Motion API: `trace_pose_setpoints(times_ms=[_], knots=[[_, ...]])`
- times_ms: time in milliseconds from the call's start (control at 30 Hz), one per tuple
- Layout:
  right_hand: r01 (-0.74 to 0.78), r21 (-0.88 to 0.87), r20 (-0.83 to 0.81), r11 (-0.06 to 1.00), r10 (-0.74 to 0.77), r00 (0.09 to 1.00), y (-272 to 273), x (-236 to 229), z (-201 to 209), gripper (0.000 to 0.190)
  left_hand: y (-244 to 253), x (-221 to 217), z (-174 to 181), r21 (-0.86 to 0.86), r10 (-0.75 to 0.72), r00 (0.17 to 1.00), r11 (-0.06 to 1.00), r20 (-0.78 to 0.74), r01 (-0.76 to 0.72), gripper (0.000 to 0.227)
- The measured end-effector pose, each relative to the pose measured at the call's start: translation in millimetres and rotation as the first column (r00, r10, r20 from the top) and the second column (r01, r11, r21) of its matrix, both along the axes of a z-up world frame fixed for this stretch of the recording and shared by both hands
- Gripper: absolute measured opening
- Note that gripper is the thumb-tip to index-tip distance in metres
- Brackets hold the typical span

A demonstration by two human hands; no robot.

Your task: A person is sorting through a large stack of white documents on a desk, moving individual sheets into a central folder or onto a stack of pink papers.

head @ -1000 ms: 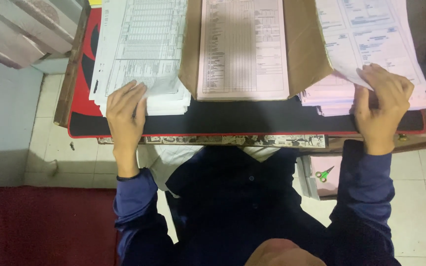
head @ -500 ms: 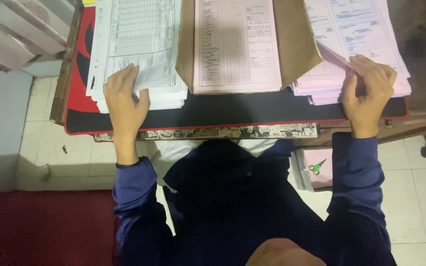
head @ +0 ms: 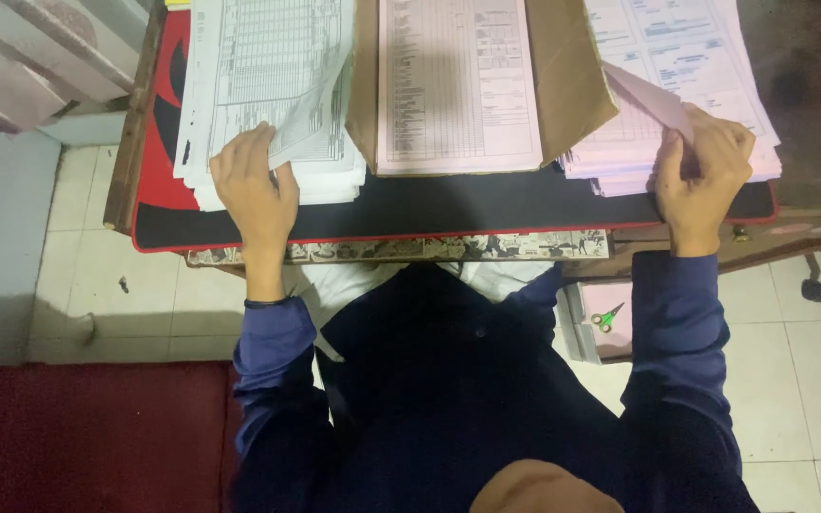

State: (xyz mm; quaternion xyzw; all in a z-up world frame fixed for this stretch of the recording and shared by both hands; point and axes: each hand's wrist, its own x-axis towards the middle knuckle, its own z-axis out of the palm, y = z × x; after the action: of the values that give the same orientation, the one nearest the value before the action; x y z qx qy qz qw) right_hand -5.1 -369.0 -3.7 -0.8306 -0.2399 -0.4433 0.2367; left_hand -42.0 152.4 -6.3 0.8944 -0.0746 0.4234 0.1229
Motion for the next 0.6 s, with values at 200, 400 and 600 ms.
trace_pose_setpoints(times_ms=[200, 400, 600], knots=[[0.013, -0.006, 0.021, 1.0, -0.013, 1.0, -4, 4, -5, 0.025, -1, -1, 3, -0.01, -0.017, 1.0, 1.0, 0.016, 0.017, 0.037], [0.01, -0.001, 0.009, 1.0, -0.01, 1.0, -8, 3, -10, 0.024, -3, -2, 1, -0.016, -0.022, 1.0, 1.0, 0.009, 0.022, 0.039], [0.012, 0.008, -0.003, 1.0, -0.012, 1.0, -10, 4, -13, 0.028, -3, -3, 3, -0.042, -0.034, 0.999, 0.999, -0.017, 0.033, 0.041]])
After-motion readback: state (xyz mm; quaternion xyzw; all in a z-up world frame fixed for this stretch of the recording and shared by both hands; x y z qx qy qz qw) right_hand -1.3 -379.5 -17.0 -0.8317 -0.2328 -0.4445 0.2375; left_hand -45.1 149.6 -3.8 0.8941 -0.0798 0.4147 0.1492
